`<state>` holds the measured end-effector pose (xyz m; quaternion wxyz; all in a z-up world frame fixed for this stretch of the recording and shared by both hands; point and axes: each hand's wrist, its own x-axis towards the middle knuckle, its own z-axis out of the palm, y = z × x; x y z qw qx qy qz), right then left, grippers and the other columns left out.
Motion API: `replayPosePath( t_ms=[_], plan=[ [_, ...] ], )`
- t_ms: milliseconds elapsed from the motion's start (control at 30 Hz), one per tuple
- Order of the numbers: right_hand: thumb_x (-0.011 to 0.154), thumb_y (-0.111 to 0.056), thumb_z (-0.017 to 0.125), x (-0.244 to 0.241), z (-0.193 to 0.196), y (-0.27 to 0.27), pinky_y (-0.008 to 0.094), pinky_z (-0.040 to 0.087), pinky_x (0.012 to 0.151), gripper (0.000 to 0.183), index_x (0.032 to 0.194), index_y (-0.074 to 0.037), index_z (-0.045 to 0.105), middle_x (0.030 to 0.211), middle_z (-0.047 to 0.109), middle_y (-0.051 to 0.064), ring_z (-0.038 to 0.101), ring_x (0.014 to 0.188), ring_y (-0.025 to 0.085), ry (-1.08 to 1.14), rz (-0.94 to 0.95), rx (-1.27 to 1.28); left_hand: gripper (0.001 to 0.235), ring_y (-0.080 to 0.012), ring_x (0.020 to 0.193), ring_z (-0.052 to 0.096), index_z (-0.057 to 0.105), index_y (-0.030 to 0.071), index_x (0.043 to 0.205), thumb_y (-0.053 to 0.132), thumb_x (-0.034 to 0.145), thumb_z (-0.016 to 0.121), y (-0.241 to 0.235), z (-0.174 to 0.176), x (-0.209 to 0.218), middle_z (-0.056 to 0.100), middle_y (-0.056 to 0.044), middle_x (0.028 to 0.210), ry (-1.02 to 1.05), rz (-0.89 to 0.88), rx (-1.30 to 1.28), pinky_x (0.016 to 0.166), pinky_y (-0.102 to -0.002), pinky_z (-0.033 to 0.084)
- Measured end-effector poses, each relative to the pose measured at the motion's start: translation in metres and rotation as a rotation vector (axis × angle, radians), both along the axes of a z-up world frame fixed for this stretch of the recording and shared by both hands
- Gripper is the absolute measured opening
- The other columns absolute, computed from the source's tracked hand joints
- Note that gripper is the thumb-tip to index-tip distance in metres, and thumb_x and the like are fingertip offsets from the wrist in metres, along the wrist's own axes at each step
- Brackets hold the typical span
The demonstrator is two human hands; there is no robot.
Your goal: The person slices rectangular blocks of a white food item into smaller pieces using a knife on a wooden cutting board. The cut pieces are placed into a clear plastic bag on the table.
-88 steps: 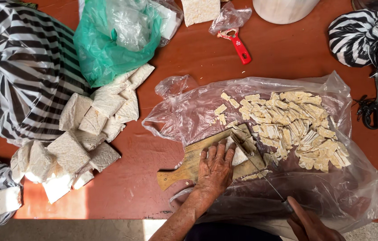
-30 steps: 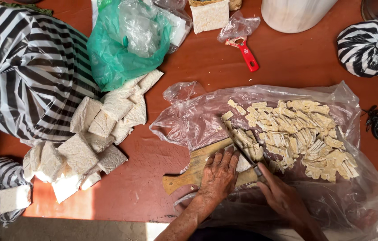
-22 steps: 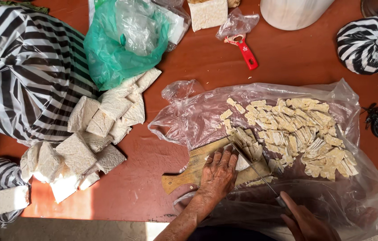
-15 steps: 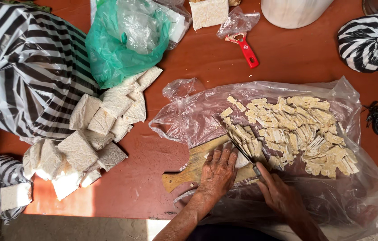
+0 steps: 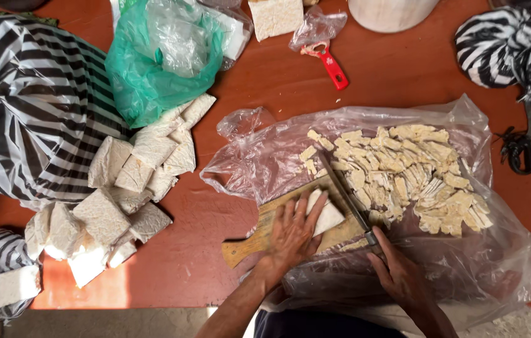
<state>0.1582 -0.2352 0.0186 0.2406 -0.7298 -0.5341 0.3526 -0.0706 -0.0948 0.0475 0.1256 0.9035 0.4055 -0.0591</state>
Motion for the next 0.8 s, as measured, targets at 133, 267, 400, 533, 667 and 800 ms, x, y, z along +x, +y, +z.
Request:
replayPosePath(
  t_ms=[133, 267, 400, 533, 667, 800],
  plan=[
    [0.095, -0.035, 0.061, -0.004, 0.008, -0.001, 0.045, 0.056, 0.092, 0.065, 0.155, -0.018, 0.042, 0.130, 0.069, 0.020, 0.070, 0.117, 0.035, 0.097, -0.077, -0.133, 0.101, -0.0432, 0.135, 0.044, 0.012, 0.015, 0.168, 0.038, 0.089, 0.071, 0.007, 0.003, 0.014, 0.030, -0.021, 0.163, -0.052, -0.032, 0.005, 0.109, -0.058, 0.039],
    [0.093, -0.029, 0.064, 0.004, 0.025, -0.009, 0.043, 0.055, 0.090, 0.063, 0.152, -0.014, 0.046, 0.127, 0.069, 0.022, 0.071, 0.114, 0.036, 0.067, -0.061, 0.016, 0.099, -0.0488, 0.136, 0.038, 0.018, 0.010, 0.160, 0.046, 0.084, 0.071, 0.006, 0.015, 0.015, 0.031, -0.027, 0.155, -0.262, -0.020, 0.101, 0.111, -0.061, 0.033],
    [0.088, -0.026, 0.068, 0.017, 0.034, -0.041, 0.042, 0.057, 0.085, 0.067, 0.150, -0.014, 0.045, 0.119, 0.072, 0.019, 0.073, 0.105, 0.034, -0.028, 0.016, 0.031, 0.084, -0.0420, 0.140, 0.040, 0.026, 0.007, 0.161, 0.037, 0.094, 0.066, -0.002, 0.021, 0.013, 0.036, -0.024, 0.155, -0.143, -0.009, 0.126, 0.114, -0.058, 0.033],
    [0.089, -0.033, 0.071, 0.027, 0.031, -0.073, 0.040, 0.062, 0.077, 0.069, 0.153, -0.026, 0.047, 0.114, 0.075, 0.010, 0.078, 0.096, 0.027, -0.214, 0.043, -0.123, 0.076, -0.0399, 0.136, 0.043, 0.034, 0.006, 0.158, 0.033, 0.095, 0.066, 0.000, 0.021, 0.020, 0.039, -0.022, 0.155, -0.063, 0.007, 0.017, 0.111, -0.058, 0.036],
    [0.086, -0.026, 0.069, 0.028, 0.020, -0.074, 0.044, 0.062, 0.071, 0.072, 0.153, -0.020, 0.043, 0.114, 0.073, 0.016, 0.078, 0.091, 0.031, -0.194, 0.091, -0.023, 0.074, -0.0408, 0.134, 0.045, 0.037, 0.006, 0.156, 0.031, 0.093, 0.067, 0.000, 0.017, 0.025, 0.042, -0.023, 0.152, -0.111, 0.017, 0.058, 0.109, -0.057, 0.039],
    [0.092, -0.029, 0.065, 0.011, 0.008, -0.029, 0.042, 0.060, 0.076, 0.066, 0.152, -0.014, 0.043, 0.102, 0.072, 0.016, 0.076, 0.086, 0.029, -0.086, 0.122, 0.204, 0.074, -0.0413, 0.133, 0.047, 0.039, 0.006, 0.154, 0.029, 0.090, 0.069, 0.001, 0.015, 0.026, 0.045, -0.022, 0.150, -0.148, 0.037, 0.054, 0.109, -0.056, 0.040]
  ],
)
